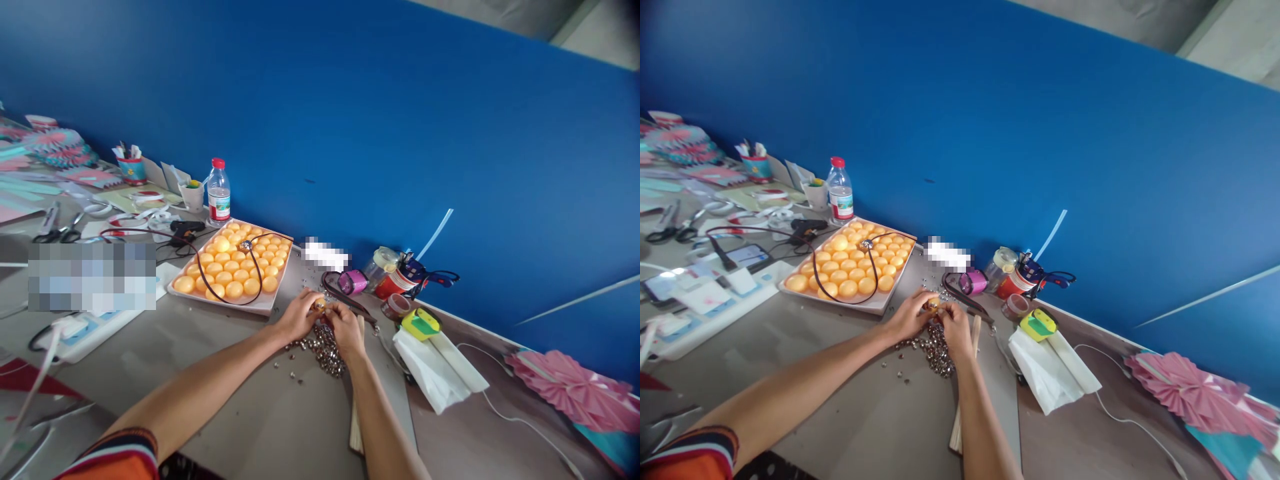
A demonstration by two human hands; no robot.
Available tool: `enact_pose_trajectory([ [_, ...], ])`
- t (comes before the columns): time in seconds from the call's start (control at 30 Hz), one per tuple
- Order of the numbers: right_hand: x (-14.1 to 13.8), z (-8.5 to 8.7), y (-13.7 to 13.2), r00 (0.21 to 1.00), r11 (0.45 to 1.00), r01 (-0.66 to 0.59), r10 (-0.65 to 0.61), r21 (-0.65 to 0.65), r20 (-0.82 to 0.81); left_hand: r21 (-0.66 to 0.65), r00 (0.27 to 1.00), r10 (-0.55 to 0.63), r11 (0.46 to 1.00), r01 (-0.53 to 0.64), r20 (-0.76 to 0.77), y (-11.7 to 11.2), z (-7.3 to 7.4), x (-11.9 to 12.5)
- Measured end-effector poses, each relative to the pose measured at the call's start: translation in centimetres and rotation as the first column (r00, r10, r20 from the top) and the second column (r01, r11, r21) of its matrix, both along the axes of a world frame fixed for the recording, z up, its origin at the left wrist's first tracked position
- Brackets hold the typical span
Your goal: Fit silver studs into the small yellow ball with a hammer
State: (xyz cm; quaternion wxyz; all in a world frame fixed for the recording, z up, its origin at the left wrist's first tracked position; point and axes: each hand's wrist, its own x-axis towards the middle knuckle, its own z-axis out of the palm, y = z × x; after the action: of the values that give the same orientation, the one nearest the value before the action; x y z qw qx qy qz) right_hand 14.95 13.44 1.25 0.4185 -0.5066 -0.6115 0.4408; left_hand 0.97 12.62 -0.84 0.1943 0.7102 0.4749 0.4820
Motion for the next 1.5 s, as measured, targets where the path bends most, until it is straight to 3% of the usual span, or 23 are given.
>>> enact_pose_trajectory([
  [0.27, -0.3, 1.8, -1.0, 0.984, 0.997, 0.058, -0.066, 0.053, 0.168, -0.007, 1.000, -0.012, 1.000, 0.012, -0.015, -0.2, 0.0, 0.0],
  [0.6, -0.3, -0.3, 0.1, 0.995, 0.994, 0.064, -0.069, 0.084, 0.067, -0.022, 0.999, -0.023, 1.000, 0.022, -0.034, -0.2, 0.1, 0.3],
  [0.7, -0.2, 0.1, 0.0, 0.990, 0.992, 0.081, -0.091, 0.096, 0.105, -0.034, 1.000, -0.026, 0.999, 0.026, -0.001, -0.1, 0.2, 0.3],
  [0.8, 0.0, 0.9, -0.3, 0.964, 0.965, 0.122, -0.171, 0.230, 0.204, -0.065, 0.996, -0.021, 0.998, 0.027, 0.090, 0.1, 0.3, 0.0],
  [0.93, 0.2, 0.4, -0.5, 0.858, 0.915, -0.053, -0.163, 0.400, 0.487, -0.138, 0.977, 0.087, 0.989, -0.060, 0.194, 0.4, 0.4, -0.4],
  [1.03, 0.0, -0.6, -0.6, 0.716, 0.907, -0.241, -0.074, 0.346, 0.694, -0.171, 0.963, 0.163, 0.977, -0.127, 0.214, 0.6, 0.5, -0.5],
  [1.13, -0.2, -1.0, -0.7, 0.631, 0.899, -0.325, -0.027, 0.295, 0.775, -0.178, 0.961, 0.160, 0.977, -0.120, 0.228, 0.6, 0.5, -0.4],
  [1.3, -0.4, -0.7, -0.5, 0.607, 0.907, -0.349, 0.027, 0.237, 0.794, -0.188, 0.962, 0.148, 0.977, -0.105, 0.229, 0.6, 0.2, -0.3],
  [1.5, -0.5, -0.3, -0.9, 0.657, 0.889, -0.406, 0.123, 0.211, 0.744, -0.188, 0.962, 0.134, 0.978, -0.090, 0.239, 0.7, 0.3, -0.4],
])
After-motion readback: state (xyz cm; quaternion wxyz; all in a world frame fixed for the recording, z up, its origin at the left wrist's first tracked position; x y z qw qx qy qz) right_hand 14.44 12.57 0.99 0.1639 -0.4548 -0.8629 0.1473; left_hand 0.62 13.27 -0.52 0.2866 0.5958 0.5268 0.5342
